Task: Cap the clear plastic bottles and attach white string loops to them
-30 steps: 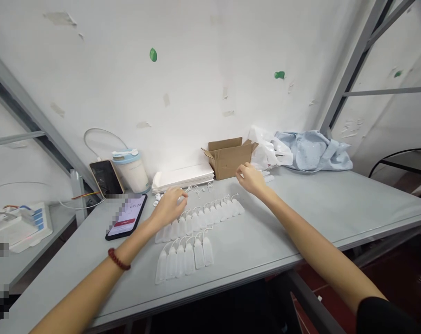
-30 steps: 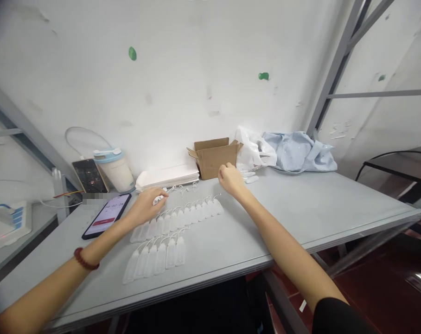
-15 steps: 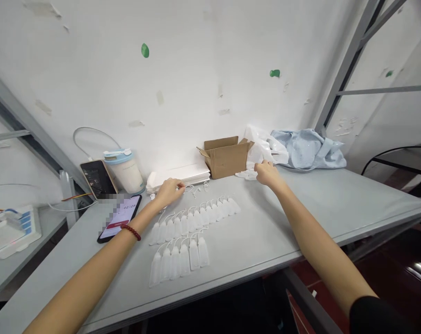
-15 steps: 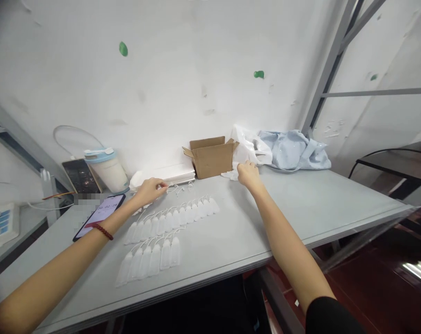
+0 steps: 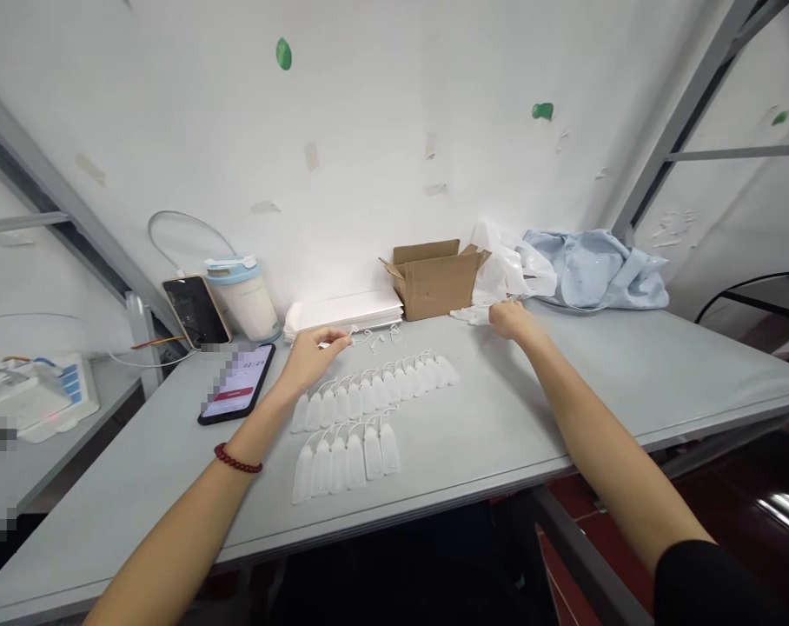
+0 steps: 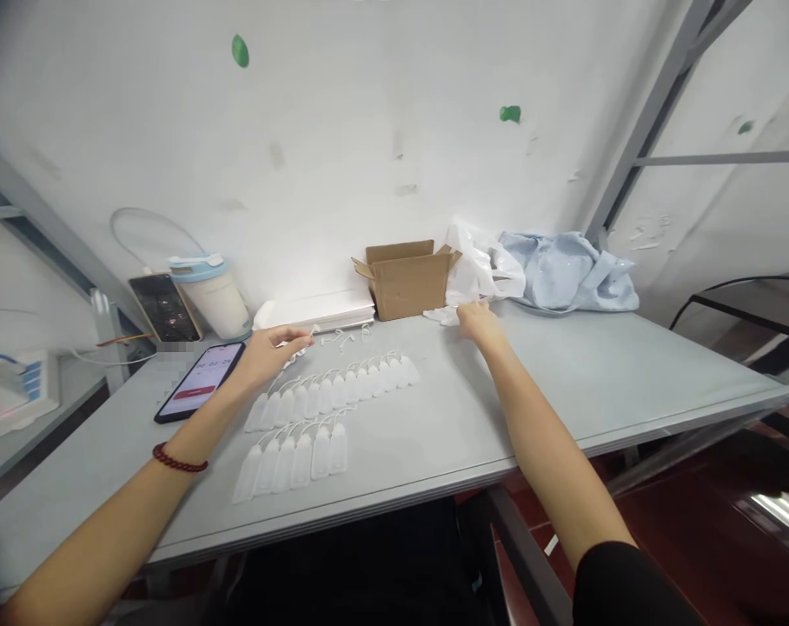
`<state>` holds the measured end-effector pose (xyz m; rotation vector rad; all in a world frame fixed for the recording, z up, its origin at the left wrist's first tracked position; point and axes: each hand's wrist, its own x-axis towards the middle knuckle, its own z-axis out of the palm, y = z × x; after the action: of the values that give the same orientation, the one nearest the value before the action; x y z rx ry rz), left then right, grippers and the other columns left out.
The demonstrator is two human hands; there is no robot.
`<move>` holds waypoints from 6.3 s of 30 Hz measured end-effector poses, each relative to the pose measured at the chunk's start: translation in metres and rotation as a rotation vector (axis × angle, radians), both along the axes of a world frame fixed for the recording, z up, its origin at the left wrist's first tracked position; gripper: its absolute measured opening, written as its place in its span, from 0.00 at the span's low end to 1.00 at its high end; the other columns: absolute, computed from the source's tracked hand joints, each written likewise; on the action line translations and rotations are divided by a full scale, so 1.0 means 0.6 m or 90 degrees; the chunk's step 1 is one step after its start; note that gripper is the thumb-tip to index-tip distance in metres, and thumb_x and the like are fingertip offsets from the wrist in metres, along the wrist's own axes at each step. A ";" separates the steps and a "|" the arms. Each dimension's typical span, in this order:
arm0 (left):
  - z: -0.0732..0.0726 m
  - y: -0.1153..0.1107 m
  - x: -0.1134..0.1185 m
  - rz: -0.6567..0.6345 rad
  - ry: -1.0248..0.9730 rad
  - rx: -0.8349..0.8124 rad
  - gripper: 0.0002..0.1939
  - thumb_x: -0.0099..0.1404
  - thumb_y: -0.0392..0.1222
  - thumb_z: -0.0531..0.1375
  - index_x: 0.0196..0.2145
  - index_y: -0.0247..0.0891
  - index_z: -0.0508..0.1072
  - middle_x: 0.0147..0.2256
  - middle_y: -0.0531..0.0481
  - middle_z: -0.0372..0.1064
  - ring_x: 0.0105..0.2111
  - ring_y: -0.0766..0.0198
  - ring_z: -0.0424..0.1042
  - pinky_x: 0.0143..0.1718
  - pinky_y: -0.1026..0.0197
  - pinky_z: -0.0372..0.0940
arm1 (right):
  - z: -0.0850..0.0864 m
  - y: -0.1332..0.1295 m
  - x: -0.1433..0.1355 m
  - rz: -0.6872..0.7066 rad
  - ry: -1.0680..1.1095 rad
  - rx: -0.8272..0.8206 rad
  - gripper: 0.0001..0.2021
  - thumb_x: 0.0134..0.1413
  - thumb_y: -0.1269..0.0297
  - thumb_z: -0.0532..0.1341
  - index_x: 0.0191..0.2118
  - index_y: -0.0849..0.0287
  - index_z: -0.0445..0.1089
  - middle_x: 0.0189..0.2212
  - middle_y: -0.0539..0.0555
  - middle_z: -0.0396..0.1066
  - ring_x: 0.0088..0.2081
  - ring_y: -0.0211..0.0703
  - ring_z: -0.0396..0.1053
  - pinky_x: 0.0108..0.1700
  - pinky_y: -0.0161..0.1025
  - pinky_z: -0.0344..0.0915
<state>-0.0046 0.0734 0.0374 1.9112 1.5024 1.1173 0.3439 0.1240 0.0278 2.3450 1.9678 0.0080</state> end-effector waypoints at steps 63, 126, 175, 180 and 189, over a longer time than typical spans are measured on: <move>0.010 -0.055 0.044 -0.228 -0.136 -0.145 0.12 0.57 0.48 0.61 0.32 0.36 0.74 0.23 0.53 0.68 0.23 0.68 0.64 0.27 0.64 0.60 | -0.008 -0.121 -0.222 0.604 0.707 0.246 0.08 0.50 0.61 0.64 0.33 0.60 0.71 0.29 0.53 0.71 0.30 0.38 0.67 0.35 0.37 0.66; -0.004 -0.160 0.055 -0.327 0.226 0.164 0.23 0.55 0.41 0.64 0.48 0.40 0.66 0.46 0.44 0.69 0.47 0.54 0.64 0.47 0.51 0.64 | 0.048 -0.139 -0.180 0.480 0.732 -0.540 0.19 0.49 0.48 0.61 0.30 0.63 0.67 0.26 0.52 0.73 0.25 0.37 0.72 0.27 0.33 0.64; -0.006 -0.097 0.029 -0.192 0.285 0.125 0.09 0.63 0.44 0.53 0.38 0.40 0.69 0.39 0.46 0.70 0.43 0.53 0.63 0.43 0.51 0.62 | 0.058 -0.097 -0.131 0.434 0.674 -0.269 0.19 0.55 0.49 0.55 0.29 0.63 0.68 0.27 0.56 0.75 0.20 0.36 0.69 0.24 0.33 0.60; -0.012 0.008 0.022 -0.093 0.361 0.112 0.09 0.58 0.39 0.52 0.33 0.38 0.72 0.37 0.45 0.73 0.43 0.50 0.66 0.45 0.51 0.60 | 0.031 -0.046 -0.095 0.282 0.384 0.151 0.10 0.54 0.69 0.54 0.27 0.64 0.70 0.28 0.59 0.75 0.27 0.42 0.71 0.31 0.35 0.60; -0.032 0.109 0.075 -0.088 0.449 0.000 0.12 0.55 0.38 0.55 0.33 0.33 0.76 0.30 0.41 0.75 0.33 0.53 0.72 0.33 0.60 0.60 | 0.017 -0.013 -0.040 0.220 0.276 0.184 0.12 0.49 0.77 0.52 0.34 0.64 0.71 0.34 0.58 0.75 0.36 0.43 0.70 0.34 0.33 0.58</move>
<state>0.0402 0.1387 0.0182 2.5135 1.6528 0.3796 0.3199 0.1162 0.0379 2.2763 2.7285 -0.2286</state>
